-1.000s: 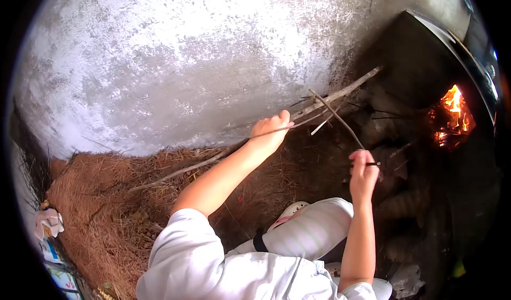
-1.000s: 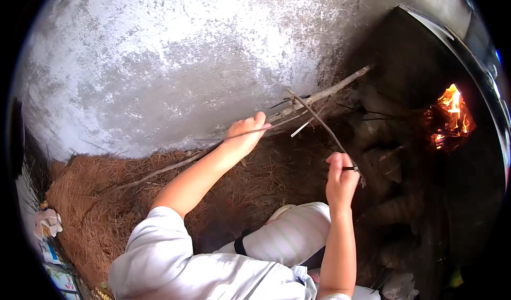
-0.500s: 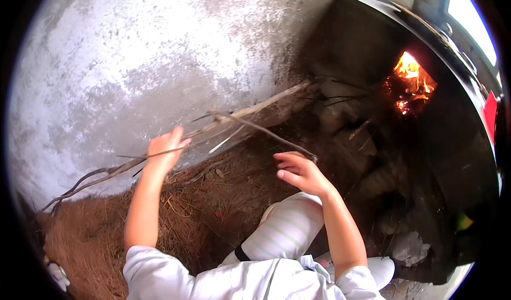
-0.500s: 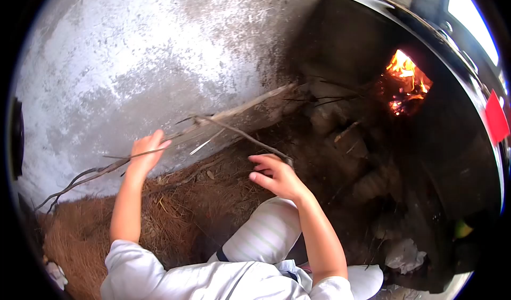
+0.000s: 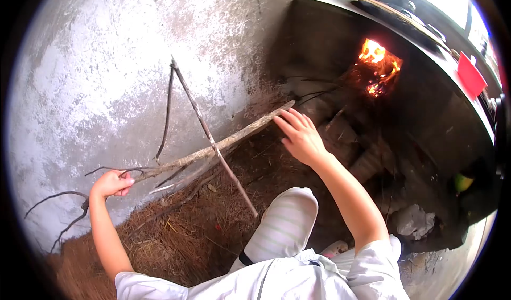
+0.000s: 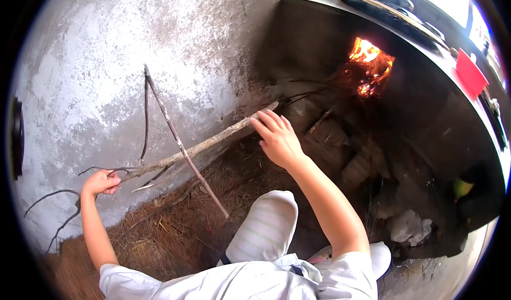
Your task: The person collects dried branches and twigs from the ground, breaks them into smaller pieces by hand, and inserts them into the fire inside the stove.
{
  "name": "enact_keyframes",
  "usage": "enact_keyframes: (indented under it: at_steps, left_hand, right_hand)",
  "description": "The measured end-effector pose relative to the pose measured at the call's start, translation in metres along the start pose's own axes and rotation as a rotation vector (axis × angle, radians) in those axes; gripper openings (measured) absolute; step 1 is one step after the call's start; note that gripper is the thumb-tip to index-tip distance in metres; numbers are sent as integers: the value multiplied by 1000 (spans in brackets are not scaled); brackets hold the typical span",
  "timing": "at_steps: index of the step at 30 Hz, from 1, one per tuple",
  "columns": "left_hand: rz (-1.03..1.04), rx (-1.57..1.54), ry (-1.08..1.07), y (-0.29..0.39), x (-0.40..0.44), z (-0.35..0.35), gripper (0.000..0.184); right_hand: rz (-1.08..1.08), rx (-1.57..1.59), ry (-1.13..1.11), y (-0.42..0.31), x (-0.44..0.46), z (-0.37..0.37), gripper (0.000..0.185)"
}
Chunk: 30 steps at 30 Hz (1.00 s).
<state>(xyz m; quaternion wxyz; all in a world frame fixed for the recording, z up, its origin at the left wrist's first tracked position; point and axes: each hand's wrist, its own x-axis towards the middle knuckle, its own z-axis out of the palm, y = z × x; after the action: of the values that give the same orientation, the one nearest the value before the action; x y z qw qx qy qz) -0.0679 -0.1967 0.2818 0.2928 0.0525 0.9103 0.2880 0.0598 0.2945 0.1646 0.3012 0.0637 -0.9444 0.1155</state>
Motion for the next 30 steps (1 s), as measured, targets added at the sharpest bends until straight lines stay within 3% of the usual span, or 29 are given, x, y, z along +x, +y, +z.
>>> enact_keyframes:
  at_steps: [4,6,9,14,19,21,24,25,26,28,30]
  left_hand:
    - [100,1,-100,8,-4,-3,21]
    - [195,7,-157,12,5,1,20]
    - [256,-127,-289,27,18,6,18]
    - [392,-246,-422,90,14,39,26]
    - [525,-146,-463,168,-6,79,37]
    - [837,18,-355,188,-17,95,41]
    - [860,293,-179,217,-50,123,38]
    - [1012,393,-35,221,-55,136,33]
    - [1014,387,-39,224,-60,148,33]
    - [1247,456,235,227,-68,168,32]
    - [1287,464,261,226,-70,179,34]
  right_hand:
    - [-184,-175,5,0,18,-2,69]
    - [-236,-170,143,4,24,-15,45]
    - [-317,-263,121,22,15,-56,37]
    - [-298,-347,125,53,-14,-159,47]
    - [-71,-550,10,74,-62,-254,47]
    - [-29,-563,7,79,-82,-284,45]
    - [47,-601,-27,78,-119,-325,48]
    - [76,-589,-23,81,-133,-335,48]
    - [103,-578,-20,83,-144,-344,48]
    - [162,-618,-24,73,-160,-362,45]
    - [183,-606,-12,74,-176,-375,45]
